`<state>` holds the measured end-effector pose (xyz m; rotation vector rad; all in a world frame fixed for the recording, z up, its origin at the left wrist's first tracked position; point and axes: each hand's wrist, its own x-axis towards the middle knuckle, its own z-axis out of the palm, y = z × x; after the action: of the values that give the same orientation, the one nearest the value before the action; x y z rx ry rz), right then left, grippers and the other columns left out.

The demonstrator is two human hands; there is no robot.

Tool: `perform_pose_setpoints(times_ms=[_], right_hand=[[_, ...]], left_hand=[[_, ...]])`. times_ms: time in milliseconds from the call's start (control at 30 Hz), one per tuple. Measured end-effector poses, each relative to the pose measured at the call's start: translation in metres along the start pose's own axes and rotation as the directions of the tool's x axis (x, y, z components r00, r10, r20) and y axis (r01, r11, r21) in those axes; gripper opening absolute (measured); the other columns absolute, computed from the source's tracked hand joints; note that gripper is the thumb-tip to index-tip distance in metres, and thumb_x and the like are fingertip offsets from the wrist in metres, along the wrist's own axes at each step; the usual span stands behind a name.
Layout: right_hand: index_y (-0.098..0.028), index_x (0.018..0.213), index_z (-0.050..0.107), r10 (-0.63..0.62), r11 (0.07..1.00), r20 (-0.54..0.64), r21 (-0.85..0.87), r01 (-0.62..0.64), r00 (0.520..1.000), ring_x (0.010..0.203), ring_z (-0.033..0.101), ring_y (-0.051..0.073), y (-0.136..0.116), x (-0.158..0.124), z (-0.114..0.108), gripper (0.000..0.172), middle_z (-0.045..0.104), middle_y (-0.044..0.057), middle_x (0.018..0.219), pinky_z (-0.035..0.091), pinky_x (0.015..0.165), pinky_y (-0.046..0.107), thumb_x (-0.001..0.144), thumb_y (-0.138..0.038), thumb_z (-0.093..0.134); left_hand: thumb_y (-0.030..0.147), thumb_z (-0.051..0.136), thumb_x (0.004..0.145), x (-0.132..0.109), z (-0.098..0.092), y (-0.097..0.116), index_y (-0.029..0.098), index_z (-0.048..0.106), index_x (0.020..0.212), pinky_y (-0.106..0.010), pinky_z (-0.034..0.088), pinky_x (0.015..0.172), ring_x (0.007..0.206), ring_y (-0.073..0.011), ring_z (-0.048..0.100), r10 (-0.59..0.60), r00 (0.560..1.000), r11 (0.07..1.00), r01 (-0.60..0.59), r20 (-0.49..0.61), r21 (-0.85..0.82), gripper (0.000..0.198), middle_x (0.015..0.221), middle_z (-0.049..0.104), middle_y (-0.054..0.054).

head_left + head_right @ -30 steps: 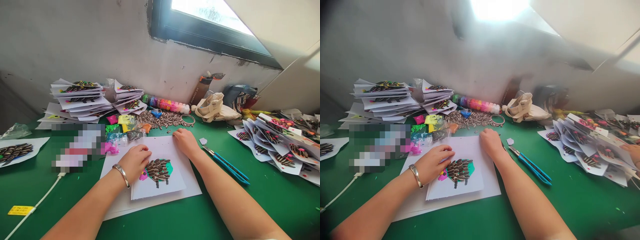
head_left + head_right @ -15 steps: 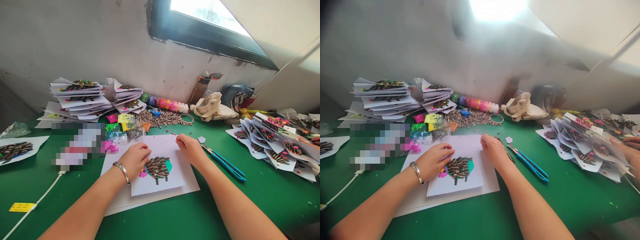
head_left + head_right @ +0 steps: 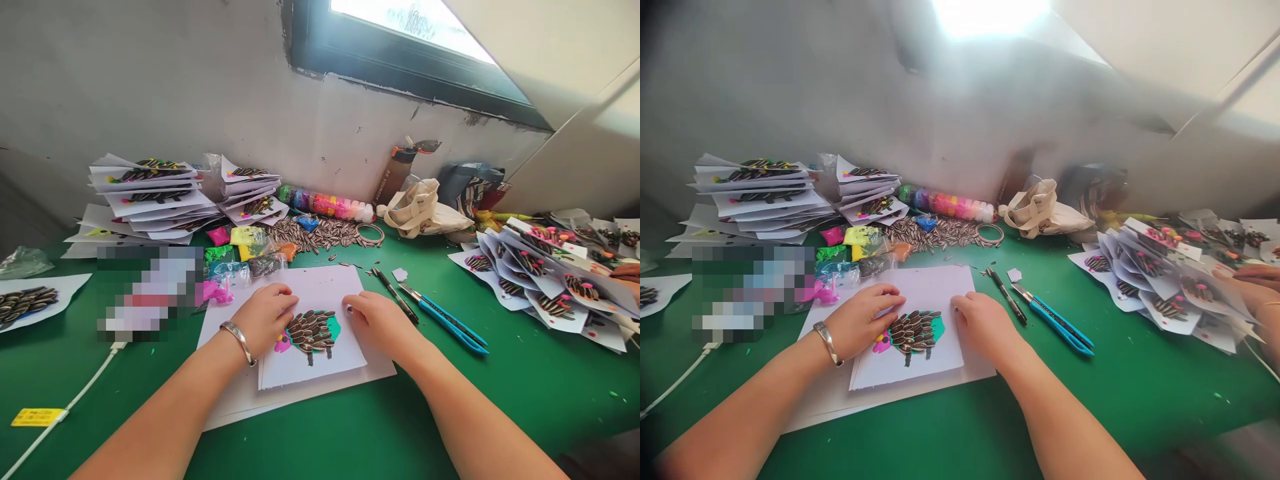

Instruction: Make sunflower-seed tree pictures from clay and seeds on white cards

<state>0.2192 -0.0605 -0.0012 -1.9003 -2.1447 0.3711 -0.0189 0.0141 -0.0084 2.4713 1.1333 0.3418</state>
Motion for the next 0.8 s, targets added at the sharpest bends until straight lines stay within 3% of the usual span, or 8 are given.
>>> perform_pose_setpoints(times_ms=[67,133,200,267,400,500,600,800], right_hand=[[-0.021,0.095,0.064,0.005,0.983,0.048,-0.183,0.004,0.999,0.07,0.055,0.018,-0.0024,-0.0026,-0.0027,0.029,0.063,0.005,0.076,0.029,0.054,0.026,0.082,-0.009,0.041],[-0.02,0.09,0.061,0.014,0.97,0.079,-0.245,0.006,0.997,0.065,0.053,0.018,-0.0048,-0.0054,-0.005,0.023,0.061,0.005,0.07,0.026,0.053,0.027,0.082,-0.01,0.043],[-0.021,0.09,0.059,0.026,0.986,0.068,-0.165,-0.015,0.997,0.066,0.053,0.018,-0.0057,-0.0073,-0.0071,0.02,0.061,0.004,0.072,0.027,0.053,0.026,0.083,-0.011,0.042],[-0.023,0.096,0.055,0.071,0.996,0.028,0.044,-0.072,0.997,0.066,0.054,0.017,-0.0049,-0.0077,-0.0087,0.02,0.062,0.002,0.075,0.031,0.055,0.025,0.085,-0.015,0.04],[-0.025,0.093,0.049,0.12,0.887,0.038,0.444,-0.124,0.992,0.072,0.056,0.015,-0.0015,-0.0056,-0.0091,0.012,0.064,-0.001,0.081,0.039,0.062,0.025,0.087,-0.021,0.04],[-0.024,0.087,0.05,0.08,0.873,0.012,0.482,-0.076,0.997,0.078,0.054,0.015,-0.001,-0.0041,-0.0081,0.008,0.062,-0.001,0.088,0.04,0.067,0.026,0.086,-0.021,0.042],[-0.024,0.084,0.05,0.056,0.89,-0.039,0.456,-0.032,0.998,0.075,0.048,0.014,-0.0029,-0.0042,-0.0087,0.007,0.056,-0.002,0.083,0.038,0.065,0.025,0.085,-0.02,0.044],[-0.022,0.079,0.051,-0.012,0.852,0.058,0.523,-0.021,0.998,0.064,0.042,0.011,-0.0082,-0.0053,-0.0105,0.011,0.051,-0.004,0.07,0.034,0.057,0.022,0.085,-0.02,0.043]], left_hand=[[0.02,0.047,0.082,-0.0005,-0.0003,0.0002,0.02,0.07,0.1,-0.041,0.047,0.093,0.102,-0.0259,0.058,0.004,1.0,1.0,-0.004,-0.004,-0.002,0.03,0.112,0.061,-0.01],[0.02,0.046,0.082,-0.0009,-0.0005,0.0003,0.019,0.07,0.101,-0.04,0.047,0.093,0.102,-0.0256,0.058,0.009,1.0,1.0,-0.009,-0.003,-0.001,0.03,0.113,0.061,-0.01],[0.02,0.046,0.082,-0.0011,-0.0004,0.0001,0.02,0.07,0.101,-0.04,0.047,0.093,0.102,-0.0253,0.058,0.011,1.0,1.0,-0.011,-0.003,0.005,0.029,0.113,0.061,-0.009],[0.021,0.047,0.083,-0.0011,-0.0002,-0.0003,0.021,0.069,0.1,-0.04,0.048,0.093,0.101,-0.025,0.058,0.014,1.0,1.0,-0.014,-0.007,0.011,0.029,0.112,0.061,-0.009],[0.021,0.047,0.082,-0.0008,-0.0001,-0.0007,0.022,0.07,0.098,-0.04,0.048,0.092,0.101,-0.025,0.059,0.02,1.0,1.0,-0.02,-0.022,0.003,0.028,0.112,0.062,-0.008],[0.02,0.046,0.083,-0.0005,-0.0008,-0.0001,0.021,0.07,0.099,-0.04,0.048,0.092,0.101,-0.0253,0.059,0.013,1.0,1.0,-0.013,-0.009,-0.007,0.028,0.111,0.061,-0.009],[0.02,0.046,0.083,-0.0004,-0.0013,0.0003,0.02,0.069,0.1,-0.04,0.048,0.092,0.101,-0.0256,0.058,0.009,1.0,1.0,-0.009,-0.001,-0.015,0.029,0.112,0.061,-0.01],[0.019,0.046,0.083,-0.0005,-0.001,0.0005,0.019,0.069,0.102,-0.04,0.047,0.094,0.103,-0.0255,0.057,0.004,1.0,1.0,-0.004,0.012,0.0,0.03,0.114,0.06,-0.011]])
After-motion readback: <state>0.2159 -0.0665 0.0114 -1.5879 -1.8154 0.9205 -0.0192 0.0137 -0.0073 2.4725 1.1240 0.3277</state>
